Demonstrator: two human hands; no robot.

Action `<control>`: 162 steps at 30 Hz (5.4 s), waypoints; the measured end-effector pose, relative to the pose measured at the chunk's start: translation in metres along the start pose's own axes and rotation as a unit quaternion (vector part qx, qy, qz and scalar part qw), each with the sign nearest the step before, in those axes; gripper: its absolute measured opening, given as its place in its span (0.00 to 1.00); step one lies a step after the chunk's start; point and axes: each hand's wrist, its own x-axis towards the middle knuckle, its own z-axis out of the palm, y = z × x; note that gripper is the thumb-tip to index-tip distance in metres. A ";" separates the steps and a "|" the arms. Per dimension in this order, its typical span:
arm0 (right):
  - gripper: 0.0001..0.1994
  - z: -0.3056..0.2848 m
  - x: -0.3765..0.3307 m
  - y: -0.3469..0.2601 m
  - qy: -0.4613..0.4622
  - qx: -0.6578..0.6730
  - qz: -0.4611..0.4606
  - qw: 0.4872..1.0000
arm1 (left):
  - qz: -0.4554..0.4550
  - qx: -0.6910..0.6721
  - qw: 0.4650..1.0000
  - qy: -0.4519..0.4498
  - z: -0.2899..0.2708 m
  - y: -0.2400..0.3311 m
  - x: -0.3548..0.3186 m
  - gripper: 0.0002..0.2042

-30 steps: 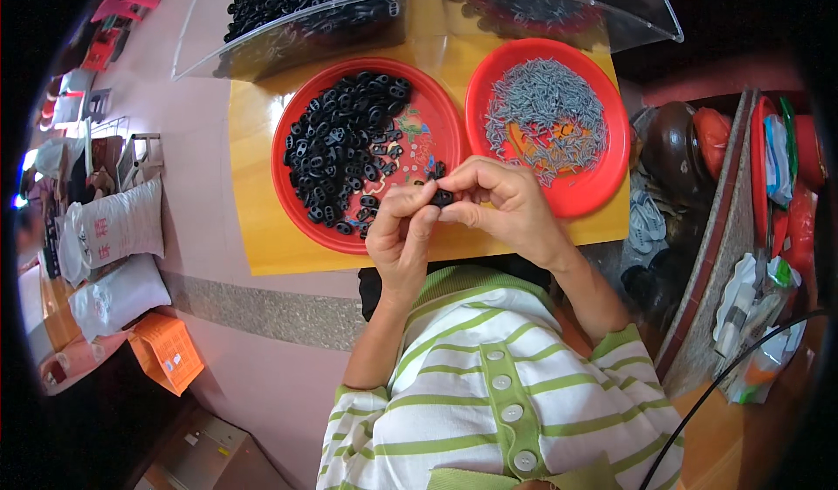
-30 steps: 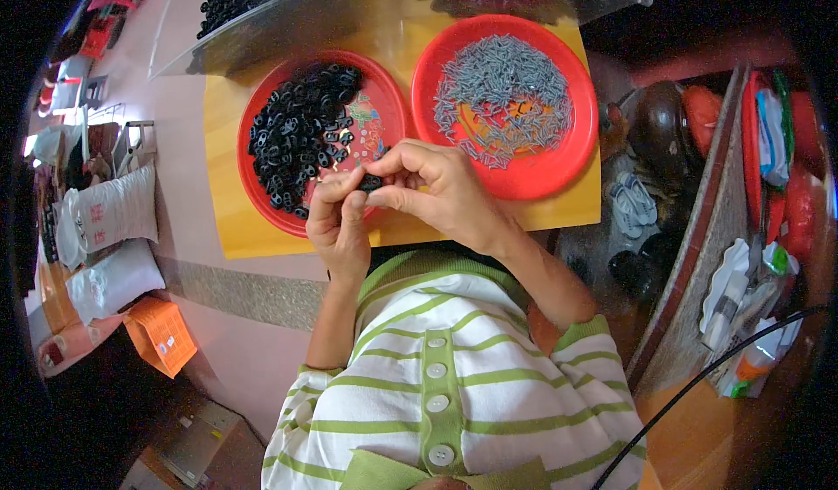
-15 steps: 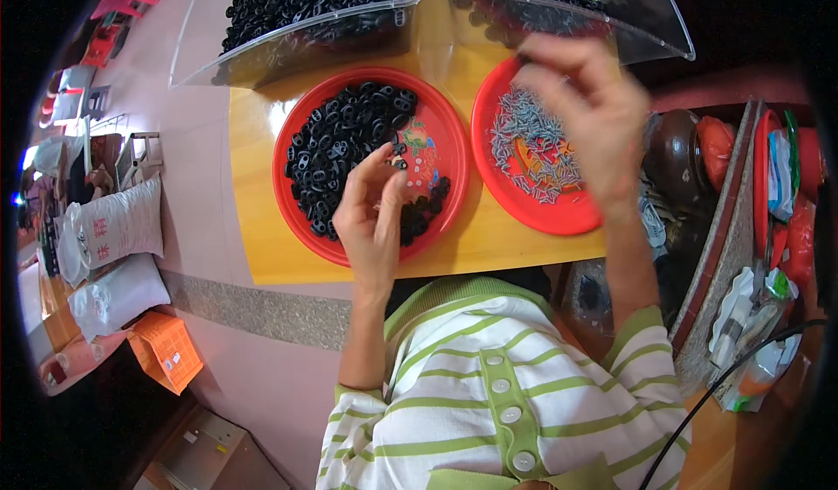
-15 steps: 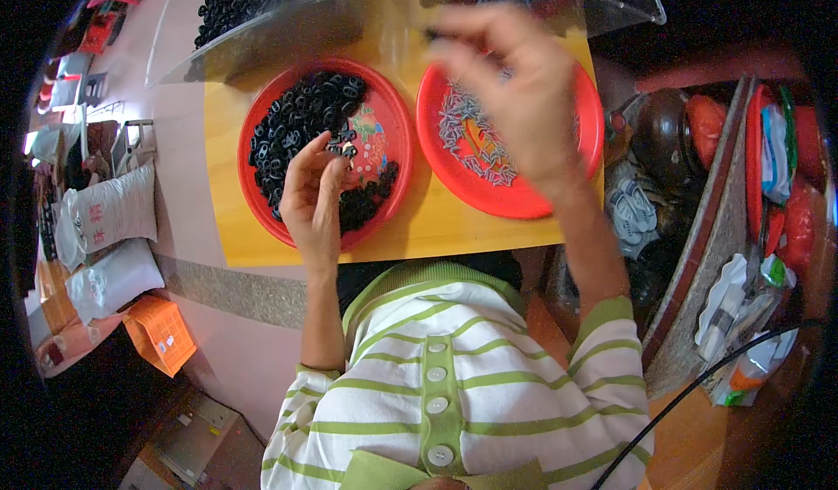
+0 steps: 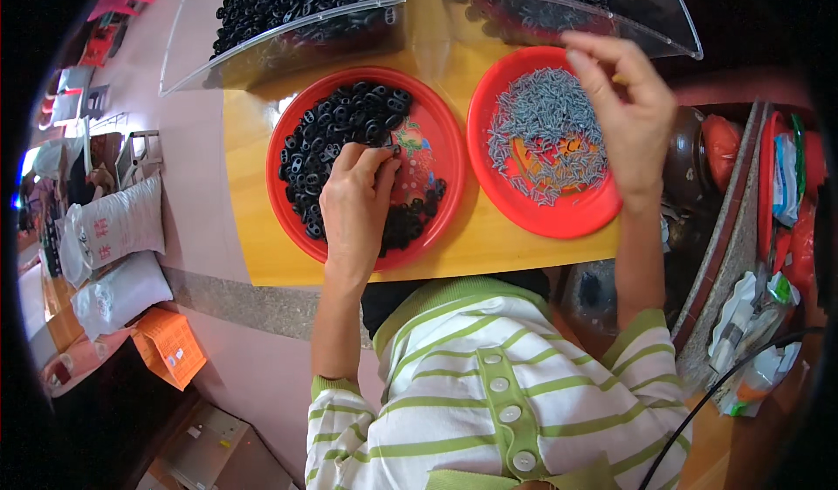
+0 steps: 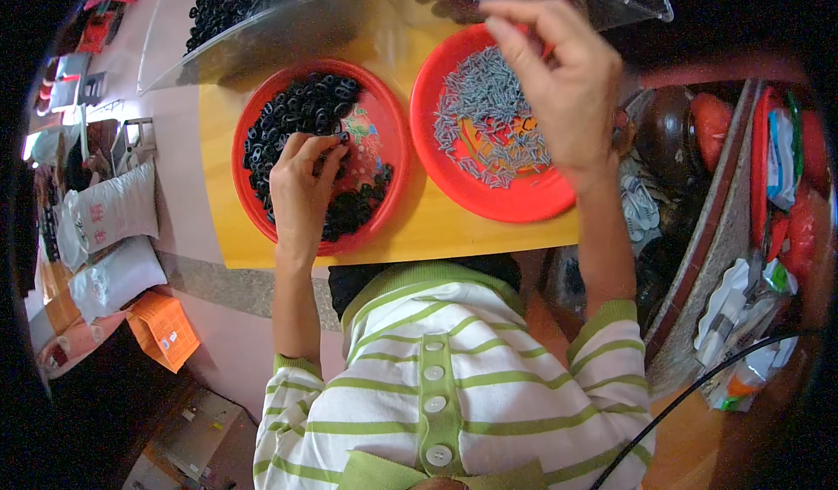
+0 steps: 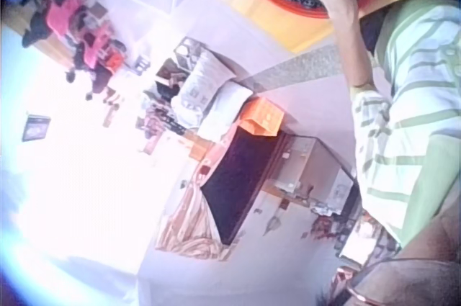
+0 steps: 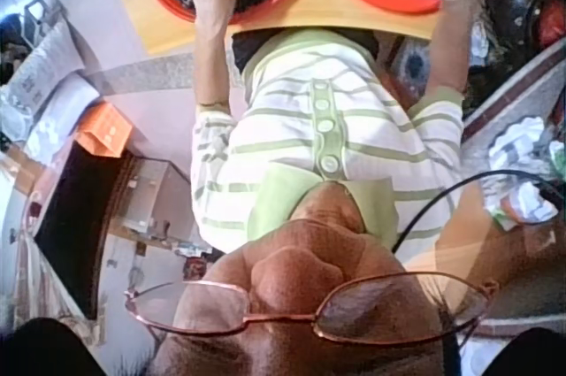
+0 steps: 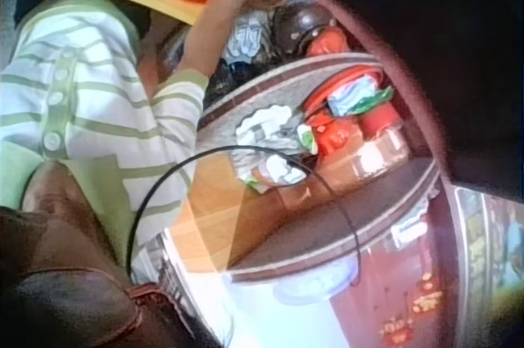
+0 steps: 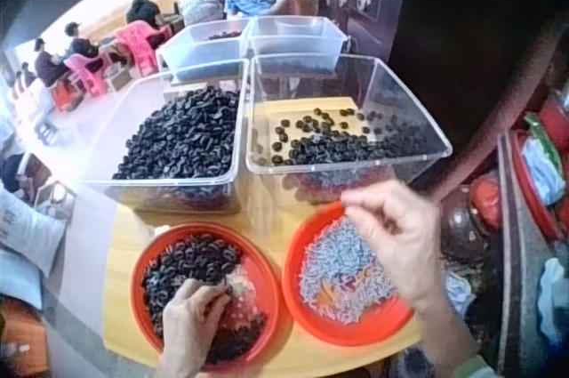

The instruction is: The person sits at a table and repeatedly picks up small black plastic rings and grey metal pins from red trays. They insert the pins into the rings by hand and place the assembled units into a clear plastic container.

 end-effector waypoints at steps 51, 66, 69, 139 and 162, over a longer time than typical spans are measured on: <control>0.07 0.019 -0.106 0.003 -0.243 -0.212 -0.055 0.945 | -0.069 -0.394 0.916 0.042 0.013 0.026 -0.157 0.04; 0.03 -0.009 -0.097 -0.009 -0.174 0.020 0.013 0.985 | -0.099 -0.385 0.917 -0.026 0.016 0.048 -0.142 0.05; 0.04 -0.013 -0.099 -0.001 -0.174 0.057 0.053 0.982 | -0.116 -0.403 0.907 -0.037 0.022 0.053 -0.137 0.05; 0.06 -0.013 -0.110 0.008 -0.191 -0.048 -0.068 0.978 | 0.000 -0.490 0.871 -0.005 -0.008 0.044 -0.231 0.05; 0.04 -0.027 -0.081 0.002 -0.286 0.220 0.228 0.904 | 0.051 -0.356 0.933 -0.006 0.041 0.102 -0.051 0.12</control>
